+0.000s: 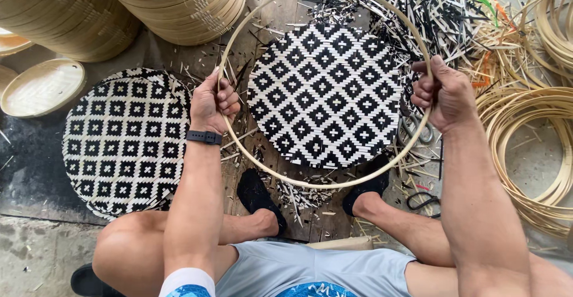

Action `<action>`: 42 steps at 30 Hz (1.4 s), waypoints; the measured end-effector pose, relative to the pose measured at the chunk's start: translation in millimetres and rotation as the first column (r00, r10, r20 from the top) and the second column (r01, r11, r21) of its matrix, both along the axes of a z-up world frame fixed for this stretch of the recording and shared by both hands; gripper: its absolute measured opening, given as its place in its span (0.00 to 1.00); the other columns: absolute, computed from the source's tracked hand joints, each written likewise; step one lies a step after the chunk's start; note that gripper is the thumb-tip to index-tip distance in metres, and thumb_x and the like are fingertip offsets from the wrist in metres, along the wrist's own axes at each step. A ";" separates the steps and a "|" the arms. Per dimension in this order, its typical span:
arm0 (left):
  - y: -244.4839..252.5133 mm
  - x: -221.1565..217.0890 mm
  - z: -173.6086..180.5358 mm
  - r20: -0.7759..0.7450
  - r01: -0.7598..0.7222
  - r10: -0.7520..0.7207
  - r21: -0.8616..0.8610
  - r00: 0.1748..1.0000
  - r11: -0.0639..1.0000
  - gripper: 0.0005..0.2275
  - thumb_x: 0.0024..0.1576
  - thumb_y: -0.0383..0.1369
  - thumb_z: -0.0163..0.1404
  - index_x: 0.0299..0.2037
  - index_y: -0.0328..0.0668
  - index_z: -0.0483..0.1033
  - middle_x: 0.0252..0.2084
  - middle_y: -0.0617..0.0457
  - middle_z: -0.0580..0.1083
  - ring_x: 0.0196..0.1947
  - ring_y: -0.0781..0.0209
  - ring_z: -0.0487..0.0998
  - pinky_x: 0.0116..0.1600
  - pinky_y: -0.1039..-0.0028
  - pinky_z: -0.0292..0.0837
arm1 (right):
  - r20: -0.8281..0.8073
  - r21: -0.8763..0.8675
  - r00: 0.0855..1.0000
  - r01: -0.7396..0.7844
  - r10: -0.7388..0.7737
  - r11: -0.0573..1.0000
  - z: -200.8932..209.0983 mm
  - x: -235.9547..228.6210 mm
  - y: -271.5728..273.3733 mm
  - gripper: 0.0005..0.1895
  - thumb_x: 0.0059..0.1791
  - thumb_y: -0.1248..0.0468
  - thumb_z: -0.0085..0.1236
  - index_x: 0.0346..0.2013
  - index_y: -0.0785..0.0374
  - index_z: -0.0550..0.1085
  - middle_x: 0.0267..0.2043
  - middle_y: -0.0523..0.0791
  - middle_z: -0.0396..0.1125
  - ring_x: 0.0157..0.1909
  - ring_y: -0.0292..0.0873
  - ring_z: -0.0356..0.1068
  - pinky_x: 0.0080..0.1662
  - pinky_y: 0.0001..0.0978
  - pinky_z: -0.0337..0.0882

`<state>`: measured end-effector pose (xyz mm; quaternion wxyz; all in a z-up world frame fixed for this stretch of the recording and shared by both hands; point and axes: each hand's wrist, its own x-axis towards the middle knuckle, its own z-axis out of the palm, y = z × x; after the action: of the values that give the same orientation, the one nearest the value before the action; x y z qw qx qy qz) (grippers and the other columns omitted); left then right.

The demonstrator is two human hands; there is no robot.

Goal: The person assembles a round woven basket by placing a black-and-white patterned woven base onto a wooden stump, fitting a bamboo rim around it, and trimming excess material with shears. The person repeats this process for multiple baskets, stacking the finished units.

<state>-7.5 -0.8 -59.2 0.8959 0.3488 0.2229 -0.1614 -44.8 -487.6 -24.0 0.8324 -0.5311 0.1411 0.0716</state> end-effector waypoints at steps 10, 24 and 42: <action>-31.7 6.2 -9.8 -0.020 -0.112 0.114 0.080 0.993 0.991 0.14 0.65 0.43 0.47 0.35 0.42 0.75 0.15 0.64 0.63 0.13 0.73 0.61 0.19 0.82 0.56 | -0.048 -0.312 0.996 0.056 -0.074 0.948 -29.1 3.0 4.7 0.09 0.58 0.61 0.52 0.47 0.64 0.71 0.32 0.45 0.71 0.28 0.35 0.71 0.29 0.27 0.74; -36.8 46.5 -186.7 -0.022 0.022 -0.303 1.000 0.953 -0.004 0.16 0.49 0.29 0.62 0.49 0.46 0.83 0.33 0.47 0.82 0.31 0.57 0.82 0.42 0.70 0.77 | -0.019 -0.914 0.974 0.074 -0.224 0.399 -231.6 4.2 -21.4 0.09 0.45 0.66 0.73 0.35 0.65 0.81 0.32 0.45 0.76 0.33 0.36 0.74 0.39 0.29 0.74; -42.5 48.3 -173.1 -0.261 0.259 -0.153 0.965 0.953 -0.032 0.12 0.45 0.33 0.68 0.39 0.43 0.86 0.35 0.50 0.83 0.33 0.61 0.84 0.44 0.72 0.79 | -0.152 -0.944 0.939 -0.045 -0.308 0.328 -242.8 4.3 -12.8 0.09 0.43 0.59 0.72 0.36 0.57 0.85 0.33 0.48 0.77 0.34 0.44 0.76 0.43 0.34 0.74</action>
<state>40.8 -43.3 -232.3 0.3449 0.8990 0.2503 -0.1013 -40.6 -500.4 -266.7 0.3455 -0.8800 0.3259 -0.0103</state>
